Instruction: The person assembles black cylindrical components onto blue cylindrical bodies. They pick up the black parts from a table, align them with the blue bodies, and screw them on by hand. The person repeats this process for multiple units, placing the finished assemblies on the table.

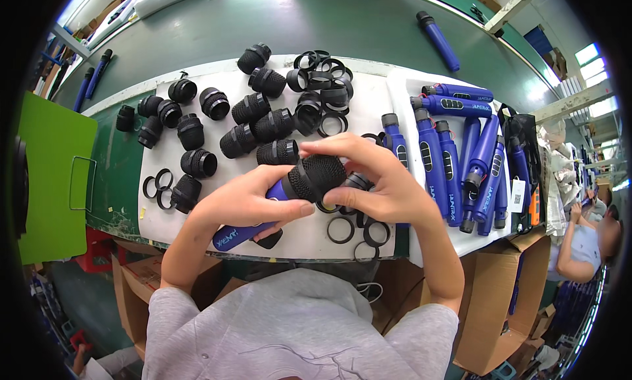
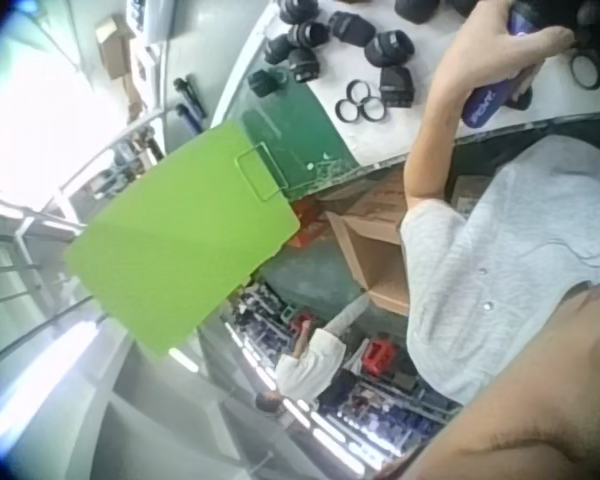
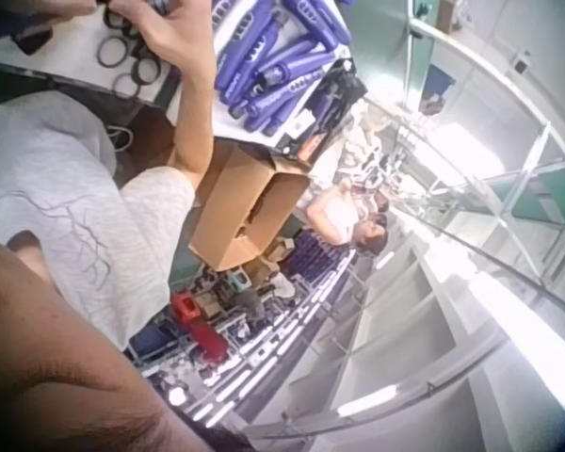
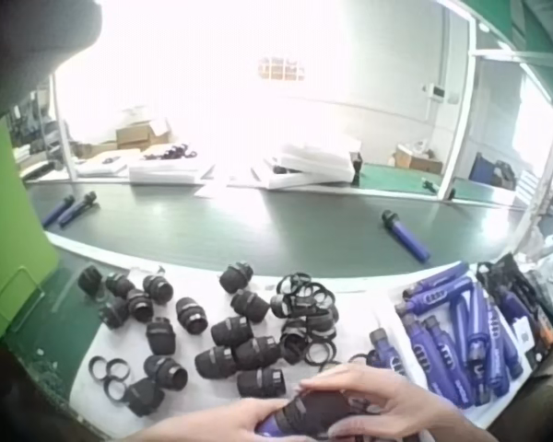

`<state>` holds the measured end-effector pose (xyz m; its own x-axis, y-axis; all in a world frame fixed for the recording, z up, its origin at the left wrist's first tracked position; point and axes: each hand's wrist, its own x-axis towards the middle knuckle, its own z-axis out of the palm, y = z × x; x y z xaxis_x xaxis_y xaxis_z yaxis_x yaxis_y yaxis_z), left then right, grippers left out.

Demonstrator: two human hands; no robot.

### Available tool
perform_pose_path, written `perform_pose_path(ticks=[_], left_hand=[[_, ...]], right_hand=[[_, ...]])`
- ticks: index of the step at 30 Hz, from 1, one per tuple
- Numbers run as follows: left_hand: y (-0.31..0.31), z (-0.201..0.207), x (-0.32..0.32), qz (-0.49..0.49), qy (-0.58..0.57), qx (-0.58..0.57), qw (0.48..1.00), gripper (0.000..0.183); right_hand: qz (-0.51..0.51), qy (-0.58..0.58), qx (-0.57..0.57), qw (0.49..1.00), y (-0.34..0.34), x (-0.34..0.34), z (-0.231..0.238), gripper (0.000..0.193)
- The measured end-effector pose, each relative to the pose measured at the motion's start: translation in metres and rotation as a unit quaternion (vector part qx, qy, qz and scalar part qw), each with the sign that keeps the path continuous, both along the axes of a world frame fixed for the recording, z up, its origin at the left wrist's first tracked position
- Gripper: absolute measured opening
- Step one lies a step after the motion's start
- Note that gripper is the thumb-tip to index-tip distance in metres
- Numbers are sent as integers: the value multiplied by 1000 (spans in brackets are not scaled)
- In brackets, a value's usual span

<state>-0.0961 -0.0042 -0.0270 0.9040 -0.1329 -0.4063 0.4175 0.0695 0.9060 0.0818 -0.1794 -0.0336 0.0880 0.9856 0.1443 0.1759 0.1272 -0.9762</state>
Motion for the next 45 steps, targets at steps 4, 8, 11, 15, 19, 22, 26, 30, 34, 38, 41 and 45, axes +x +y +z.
perform_pose_path(ticks=[4,8,11,15,19,22,26,30,34,38,41,45], left_hand=[[1,0,0,-17,9,5,1000,39],[-2,1,0,-4,10,27,1000,41],[-7,4,-1,11,13,57,998,40],[-7,4,-2,0,-13,49,999,38],[0,3,-2,3,1,-3,1000,37],[3,5,-3,-25,25,-21,999,36],[-1,7,-2,-10,6,15,1000,40],[-7,0,-2,8,-19,80,997,44],[-5,2,-3,-2,-11,48,999,42],[-3,-1,-2,-1,-16,31,999,41],[0,0,-2,-3,-19,13,1000,42],[-1,-1,-3,-5,-10,29,1000,42]], right_hand=[[-33,-61,23,997,1,1,-4,54],[-105,-71,18,992,3,-10,-9,44],[-145,-107,-24,983,4,-12,-11,42],[-66,-82,-43,994,-1,-3,-5,48],[-35,11,-79,996,-3,-8,10,62],[-41,-34,-42,998,-4,-6,2,62],[-108,-64,-63,990,-4,-10,-6,45],[-125,-75,-115,983,0,-11,1,41],[-96,-39,-62,993,0,-15,1,40],[-66,53,-87,993,-8,-9,11,62],[-47,-13,-78,996,-7,-4,13,58],[-42,-66,-87,993,-6,0,7,53]])
